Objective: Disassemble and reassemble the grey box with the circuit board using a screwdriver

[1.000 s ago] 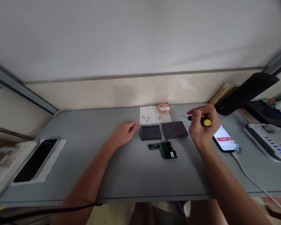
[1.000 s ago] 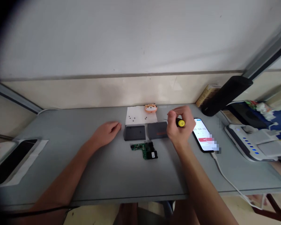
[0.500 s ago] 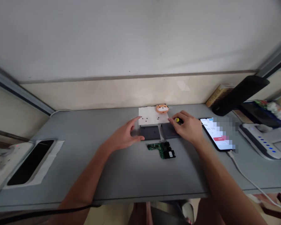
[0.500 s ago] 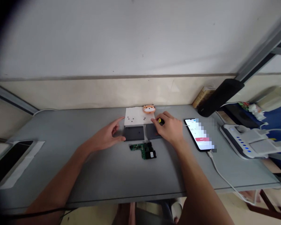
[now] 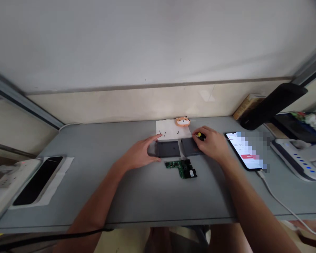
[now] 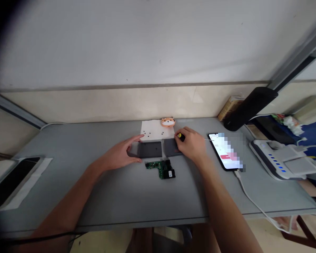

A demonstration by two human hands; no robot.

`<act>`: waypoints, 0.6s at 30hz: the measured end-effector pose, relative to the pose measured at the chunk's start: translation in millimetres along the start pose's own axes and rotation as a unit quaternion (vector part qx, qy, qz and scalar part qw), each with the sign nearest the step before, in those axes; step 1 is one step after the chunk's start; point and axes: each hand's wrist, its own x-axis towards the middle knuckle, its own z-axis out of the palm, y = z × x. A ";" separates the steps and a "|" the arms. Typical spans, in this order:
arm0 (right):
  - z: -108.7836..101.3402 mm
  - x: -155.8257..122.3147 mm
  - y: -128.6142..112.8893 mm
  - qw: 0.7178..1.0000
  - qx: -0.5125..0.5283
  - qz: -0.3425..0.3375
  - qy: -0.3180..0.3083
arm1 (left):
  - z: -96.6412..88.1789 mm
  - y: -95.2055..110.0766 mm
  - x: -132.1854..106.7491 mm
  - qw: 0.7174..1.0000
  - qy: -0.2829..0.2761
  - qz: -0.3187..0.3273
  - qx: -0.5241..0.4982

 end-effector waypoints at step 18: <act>12.6 -3.1 -6.0 0.999 -0.001 -0.011 -0.038 | -0.8 0.6 2.3 0.999 -0.017 -0.028 -0.004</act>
